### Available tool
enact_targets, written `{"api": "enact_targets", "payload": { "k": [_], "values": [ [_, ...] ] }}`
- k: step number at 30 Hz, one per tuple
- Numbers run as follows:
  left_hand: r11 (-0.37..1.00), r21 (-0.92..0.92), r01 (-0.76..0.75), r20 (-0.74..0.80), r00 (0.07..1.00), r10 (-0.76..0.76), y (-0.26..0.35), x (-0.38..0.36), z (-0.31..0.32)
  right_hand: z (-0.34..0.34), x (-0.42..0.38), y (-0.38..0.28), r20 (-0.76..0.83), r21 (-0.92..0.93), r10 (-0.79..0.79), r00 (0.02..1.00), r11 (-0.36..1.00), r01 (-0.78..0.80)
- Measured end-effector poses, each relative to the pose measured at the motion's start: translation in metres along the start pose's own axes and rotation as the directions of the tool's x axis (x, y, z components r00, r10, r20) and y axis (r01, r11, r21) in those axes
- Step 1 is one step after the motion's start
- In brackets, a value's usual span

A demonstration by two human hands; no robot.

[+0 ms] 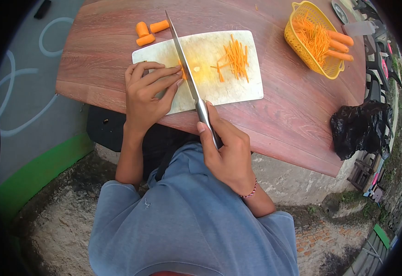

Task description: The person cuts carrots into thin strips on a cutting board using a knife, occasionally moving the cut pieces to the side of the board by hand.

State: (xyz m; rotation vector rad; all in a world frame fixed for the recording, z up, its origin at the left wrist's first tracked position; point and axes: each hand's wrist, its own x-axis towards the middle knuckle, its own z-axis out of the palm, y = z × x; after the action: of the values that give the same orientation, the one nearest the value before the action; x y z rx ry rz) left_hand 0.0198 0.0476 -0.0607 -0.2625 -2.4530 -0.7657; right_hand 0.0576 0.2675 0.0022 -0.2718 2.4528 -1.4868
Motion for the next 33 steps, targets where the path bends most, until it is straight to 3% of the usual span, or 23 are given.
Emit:
{"api": "enact_targets", "payload": {
  "k": [14,19,23,25,33],
  "values": [
    [1.0,0.007,0.027,-0.002,1.0,-0.027,0.0,0.0,0.003,0.009,-0.004,-0.004,-0.006,-0.09,-0.029,1.0,0.996,0.029],
    [1.0,-0.007,0.011,-0.022,1.0,-0.011,-0.001,0.001,0.004,0.027,0.006,-0.008,-0.068,-0.364,-0.24,0.968,0.91,0.2],
    [1.0,-0.007,0.007,-0.014,1.0,-0.008,-0.002,0.001,0.002,0.025,0.029,-0.013,-0.078,-0.356,-0.193,0.978,0.922,0.154],
    [1.0,-0.021,-0.006,-0.017,1.0,0.006,0.0,0.003,-0.001,0.02,0.037,-0.011,-0.068,-0.26,-0.156,0.985,0.956,0.134],
    [0.994,0.095,-0.053,0.093,0.995,0.045,0.024,0.002,-0.003,-0.009,0.044,0.0,-0.158,-0.19,-0.122,0.98,0.977,0.091]
  ]
}}
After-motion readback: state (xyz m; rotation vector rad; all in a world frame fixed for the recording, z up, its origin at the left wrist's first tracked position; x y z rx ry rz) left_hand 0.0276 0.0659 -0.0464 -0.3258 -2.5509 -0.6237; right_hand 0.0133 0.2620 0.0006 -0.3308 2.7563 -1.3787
